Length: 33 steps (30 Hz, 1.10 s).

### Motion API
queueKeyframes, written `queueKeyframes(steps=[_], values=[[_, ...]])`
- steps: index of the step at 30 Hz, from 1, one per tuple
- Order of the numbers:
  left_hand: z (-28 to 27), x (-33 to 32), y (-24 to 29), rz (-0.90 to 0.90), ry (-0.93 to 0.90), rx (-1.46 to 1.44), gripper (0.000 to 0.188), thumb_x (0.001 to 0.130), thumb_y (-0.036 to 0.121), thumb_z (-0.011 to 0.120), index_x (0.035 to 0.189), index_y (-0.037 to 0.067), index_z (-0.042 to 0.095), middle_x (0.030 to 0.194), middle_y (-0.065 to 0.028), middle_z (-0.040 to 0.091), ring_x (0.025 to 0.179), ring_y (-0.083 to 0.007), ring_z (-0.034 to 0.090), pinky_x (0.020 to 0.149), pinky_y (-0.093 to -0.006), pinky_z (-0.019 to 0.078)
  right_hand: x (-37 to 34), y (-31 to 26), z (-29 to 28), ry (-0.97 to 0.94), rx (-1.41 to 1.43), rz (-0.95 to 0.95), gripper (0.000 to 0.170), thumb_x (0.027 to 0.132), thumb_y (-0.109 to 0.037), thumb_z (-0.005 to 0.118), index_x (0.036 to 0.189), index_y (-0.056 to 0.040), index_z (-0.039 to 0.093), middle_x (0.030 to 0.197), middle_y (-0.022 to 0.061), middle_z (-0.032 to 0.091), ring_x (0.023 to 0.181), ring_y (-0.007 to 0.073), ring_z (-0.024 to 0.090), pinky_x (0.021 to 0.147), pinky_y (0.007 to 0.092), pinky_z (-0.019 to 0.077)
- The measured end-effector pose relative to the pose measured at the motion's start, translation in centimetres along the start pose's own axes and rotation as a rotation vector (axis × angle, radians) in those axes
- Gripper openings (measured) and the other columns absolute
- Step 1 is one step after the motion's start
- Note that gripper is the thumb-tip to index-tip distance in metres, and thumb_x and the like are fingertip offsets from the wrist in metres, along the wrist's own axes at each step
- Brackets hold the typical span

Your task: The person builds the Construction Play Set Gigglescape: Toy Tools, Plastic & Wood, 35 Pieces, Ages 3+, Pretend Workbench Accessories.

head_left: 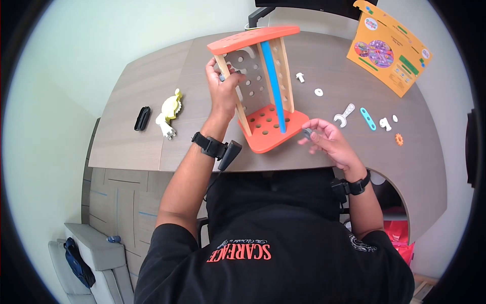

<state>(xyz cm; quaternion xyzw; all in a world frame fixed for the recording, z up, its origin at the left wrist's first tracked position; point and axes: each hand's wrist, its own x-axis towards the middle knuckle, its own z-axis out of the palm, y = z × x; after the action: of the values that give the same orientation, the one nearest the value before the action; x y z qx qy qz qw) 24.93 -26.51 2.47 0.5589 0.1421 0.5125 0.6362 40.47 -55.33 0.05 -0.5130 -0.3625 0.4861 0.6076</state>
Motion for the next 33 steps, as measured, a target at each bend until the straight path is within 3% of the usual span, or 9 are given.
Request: queueKeyframes(steps=[4,7,13,19,22,28,30,33], values=[[-0.1,-0.4,-0.7,-0.025,-0.060,-0.027,0.068,0.082,0.005,0.070,0.142,0.005,0.037,0.112,-0.0069,0.051,0.100,-0.0170,0.059,0.088,-0.0355,0.0542,0.2,-2.3,0.4,0.060,-0.117,-0.135,0.031,0.098,-0.006,0.074,0.127,0.0021,0.065,0.118,0.0073,0.066,0.097,0.0097,0.070,0.079,0.0249,0.0570],[0.0,-0.8,-0.9,-0.046,-0.098,-0.069,0.060,0.084,0.005,0.069,0.137,0.007,0.041,0.112,-0.0053,0.051,0.100,-0.0153,0.058,0.087,-0.0343,0.0531,2.3,-2.7,1.1,0.169,-0.217,-0.294,0.030,0.095,-0.003,0.078,0.122,0.0010,0.066,0.116,0.0070,0.067,0.097,0.0105,0.072,0.077,0.0242,0.0567],[-0.1,-0.9,-2.1,-0.058,-0.136,-0.115,0.053,0.088,0.008,0.068,0.135,0.009,0.045,0.111,-0.0040,0.053,0.101,-0.0149,0.059,0.089,-0.0333,0.0523,7.5,-2.5,2.8,0.166,-0.424,-0.554,0.024,0.093,0.003,0.077,0.111,0.0050,0.062,0.112,0.0089,0.064,0.104,0.0189,0.075,0.087,0.0314,0.0638],[0.9,-1.8,-1.3,-0.082,-0.165,-0.142,0.055,0.100,0.030,0.074,0.140,0.010,0.042,0.119,-0.0053,0.057,0.106,-0.0151,0.061,0.089,-0.0363,0.0556,11.4,-1.5,3.5,0.103,-0.662,-0.600,0.027,0.092,0.012,0.070,0.116,0.0051,0.059,0.115,0.0141,0.063,0.103,0.0257,0.076,0.089,0.0367,0.0661],[0.5,-1.3,-2.1,-0.077,-0.192,-0.107,0.061,0.101,0.041,0.074,0.142,0.010,0.040,0.122,-0.0067,0.059,0.109,-0.0150,0.062,0.087,-0.0361,0.0567,12.3,-1.7,4.9,0.113,-0.523,-0.456,0.029,0.094,0.009,0.071,0.120,0.0051,0.058,0.113,0.0127,0.067,0.107,0.0215,0.073,0.093,0.0333,0.0638],[0.6,-1.5,-2.2,-0.085,-0.241,-0.125,0.068,0.101,0.046,0.074,0.146,0.010,0.037,0.122,-0.0060,0.058,0.105,-0.0131,0.061,0.084,-0.0332,0.0564,14.4,-2.4,6.1,0.114,-0.592,-0.446,0.033,0.093,0.008,0.074,0.123,0.0038,0.060,0.119,0.0117,0.069,0.103,0.0194,0.074,0.088,0.0310,0.0626],[0.5,-1.4,-2.6,-0.067,-0.240,-0.094,0.071,0.100,0.047,0.074,0.147,0.010,0.036,0.123,-0.0059,0.057,0.103,-0.0127,0.061,0.084,-0.0333,0.0559,16.2,-1.2,5.4,0.070,-0.511,-0.521,0.032,0.094,0.004,0.074,0.124,0.0039,0.062,0.115,0.0137,0.071,0.099,0.0209,0.076,0.082,0.0326,0.0619],[1.3,-1.8,-2.0,-0.059,-0.253,-0.089,0.061,0.102,0.054,0.067,0.145,0.019,0.041,0.116,-0.0008,0.050,0.106,-0.0140,0.053,0.084,-0.0334,0.0521,16.3,-1.0,5.4,0.043,-0.368,-0.501,0.026,0.095,0.003,0.074,0.120,0.0056,0.066,0.113,0.0152,0.073,0.097,0.0209,0.076,0.079,0.0320,0.0619]])
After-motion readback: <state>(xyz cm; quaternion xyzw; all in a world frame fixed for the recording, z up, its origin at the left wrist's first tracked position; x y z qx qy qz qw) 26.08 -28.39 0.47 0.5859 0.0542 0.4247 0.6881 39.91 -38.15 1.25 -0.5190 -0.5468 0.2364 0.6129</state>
